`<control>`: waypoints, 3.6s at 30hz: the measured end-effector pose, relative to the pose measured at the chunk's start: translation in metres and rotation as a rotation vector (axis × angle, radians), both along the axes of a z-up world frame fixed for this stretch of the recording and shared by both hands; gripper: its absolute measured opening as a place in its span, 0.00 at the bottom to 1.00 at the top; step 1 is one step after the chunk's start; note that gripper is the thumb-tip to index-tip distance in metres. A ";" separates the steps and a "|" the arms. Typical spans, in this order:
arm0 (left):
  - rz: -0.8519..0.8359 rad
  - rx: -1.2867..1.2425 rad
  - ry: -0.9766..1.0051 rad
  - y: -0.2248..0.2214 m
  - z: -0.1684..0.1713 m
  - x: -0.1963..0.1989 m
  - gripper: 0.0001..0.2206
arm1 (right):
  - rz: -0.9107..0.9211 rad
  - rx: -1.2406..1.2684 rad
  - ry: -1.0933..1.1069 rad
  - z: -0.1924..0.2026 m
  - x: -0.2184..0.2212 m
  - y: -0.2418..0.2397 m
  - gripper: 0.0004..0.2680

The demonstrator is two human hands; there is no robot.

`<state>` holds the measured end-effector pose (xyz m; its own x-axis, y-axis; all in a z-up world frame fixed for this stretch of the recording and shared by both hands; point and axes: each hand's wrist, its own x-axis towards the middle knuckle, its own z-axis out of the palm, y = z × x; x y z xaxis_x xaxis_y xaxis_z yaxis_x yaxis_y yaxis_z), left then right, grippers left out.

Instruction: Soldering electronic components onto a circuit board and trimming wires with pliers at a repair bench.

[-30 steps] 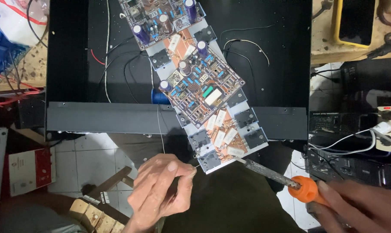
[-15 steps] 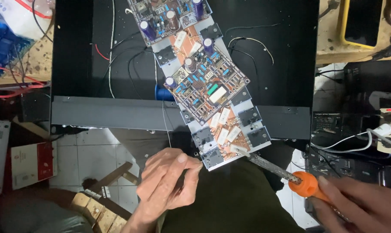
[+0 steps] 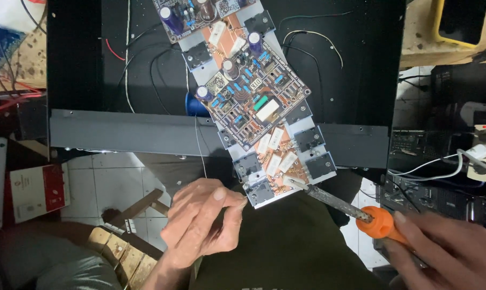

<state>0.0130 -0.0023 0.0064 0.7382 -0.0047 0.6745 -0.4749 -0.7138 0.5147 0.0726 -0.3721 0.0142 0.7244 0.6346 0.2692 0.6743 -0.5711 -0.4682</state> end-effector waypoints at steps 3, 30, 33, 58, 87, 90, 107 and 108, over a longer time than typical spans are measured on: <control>0.000 -0.017 -0.019 0.000 -0.001 0.001 0.22 | 0.002 -0.047 0.031 0.001 0.000 -0.003 0.18; -0.016 -0.152 -0.150 0.011 -0.009 0.015 0.18 | -0.153 -0.137 0.000 0.011 -0.009 0.021 0.17; -0.055 -0.181 -0.154 0.013 -0.010 0.016 0.15 | -0.088 -0.160 -0.036 0.016 -0.008 0.028 0.16; -0.005 -0.108 -0.070 0.003 -0.014 0.002 0.18 | -0.075 -0.016 -0.116 0.035 -0.008 0.053 0.11; -0.004 -0.082 -0.051 -0.008 -0.009 0.002 0.17 | -0.015 -0.036 -0.099 0.023 -0.009 0.029 0.14; -0.009 -0.081 -0.043 -0.009 -0.010 0.001 0.19 | -0.067 0.021 -0.043 0.018 -0.007 0.028 0.15; 0.011 -0.070 -0.025 -0.012 -0.011 -0.009 0.19 | 0.332 -0.046 -0.372 0.011 0.004 0.003 0.12; 0.015 -0.071 -0.025 -0.012 -0.012 -0.010 0.19 | 0.337 -0.047 -0.372 0.011 0.007 0.004 0.12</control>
